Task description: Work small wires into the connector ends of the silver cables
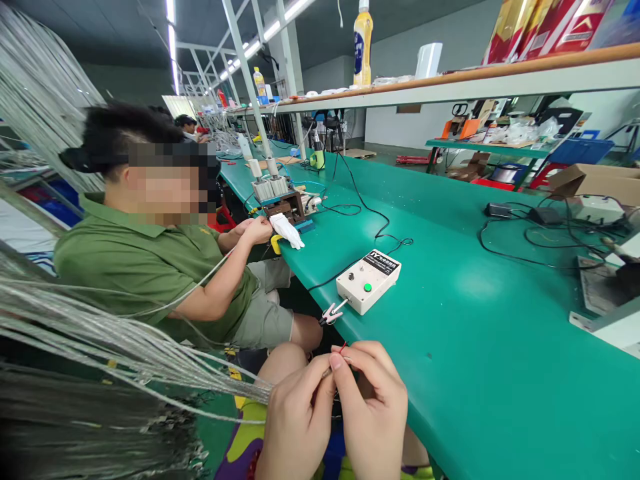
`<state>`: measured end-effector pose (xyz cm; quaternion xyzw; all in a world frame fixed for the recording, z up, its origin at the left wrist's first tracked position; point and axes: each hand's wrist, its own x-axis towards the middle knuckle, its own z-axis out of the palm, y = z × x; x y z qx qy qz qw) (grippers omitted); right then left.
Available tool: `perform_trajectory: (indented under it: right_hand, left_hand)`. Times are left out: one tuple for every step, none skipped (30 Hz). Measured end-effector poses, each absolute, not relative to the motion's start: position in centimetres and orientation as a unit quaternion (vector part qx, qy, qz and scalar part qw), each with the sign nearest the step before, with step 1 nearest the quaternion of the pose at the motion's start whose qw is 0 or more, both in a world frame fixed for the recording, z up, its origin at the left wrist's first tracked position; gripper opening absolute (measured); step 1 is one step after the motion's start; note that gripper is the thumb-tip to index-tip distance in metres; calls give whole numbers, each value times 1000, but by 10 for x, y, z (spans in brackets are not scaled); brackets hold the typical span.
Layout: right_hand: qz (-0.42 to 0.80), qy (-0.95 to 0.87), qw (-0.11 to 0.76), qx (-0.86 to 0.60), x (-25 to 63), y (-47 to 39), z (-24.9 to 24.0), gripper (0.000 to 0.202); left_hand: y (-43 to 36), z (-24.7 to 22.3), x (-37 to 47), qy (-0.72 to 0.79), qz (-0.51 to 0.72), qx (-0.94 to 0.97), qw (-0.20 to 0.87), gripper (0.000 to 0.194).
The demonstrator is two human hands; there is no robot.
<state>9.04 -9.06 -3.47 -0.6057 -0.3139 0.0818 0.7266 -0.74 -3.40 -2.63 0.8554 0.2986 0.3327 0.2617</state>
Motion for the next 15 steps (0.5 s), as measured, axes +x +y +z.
perform_trajectory:
  right_hand:
    - [87,-320,723,-606,91,-92,-35,14]
    - [98,-327,723,-601,91,-93,-35,14]
    - [116,-335,726,-589,92,-94,-34,13]
    - [144,-343,732,-571,94,-95,-34,13]
    - [181,-351,738,-548,97,-97,-34,13]
    - [223,-356,744,-520,100,-97,-34,13]
    - [266,-356,752,-487,103,-98,-34,12]
    - [308,-350,762,-450,106,-98,-36,11]
    - [346,-343,771,-410,109,-97,-37,9]
    - [381,-334,779,-369,111,-97,-39,8]
    - [413,-327,783,-330,113,-95,-42,8]
    - [441,-323,784,-295,114,-94,-44,10]
    - [462,-321,782,-268,114,-93,-47,11]
    - [479,-321,779,-247,113,-91,-48,12]
    - [489,-322,777,-230,112,-90,-49,12]
  left_hand:
    - [-32,-25,-8,304,326,848,285,30]
    - [-30,-23,-9,308,317,839,317,30]
    - [-28,-19,-9,310,302,827,358,30]
    - [-26,-15,-11,307,284,813,405,30]
    - [-24,-10,-12,301,267,796,453,30]
    - [-22,-5,-14,291,248,779,497,30]
    - [-20,0,-16,279,228,765,534,30]
    - [-18,5,-18,264,207,754,564,31]
    - [-17,9,-21,248,186,746,589,32]
    - [-17,12,-23,233,164,739,610,33]
    - [-16,14,-25,218,141,731,632,35]
    - [-16,15,-27,205,119,719,654,37]
    - [-16,15,-29,192,101,705,675,39]
    - [-16,14,-30,181,86,691,694,39]
    - [-16,14,-31,175,78,680,708,40]
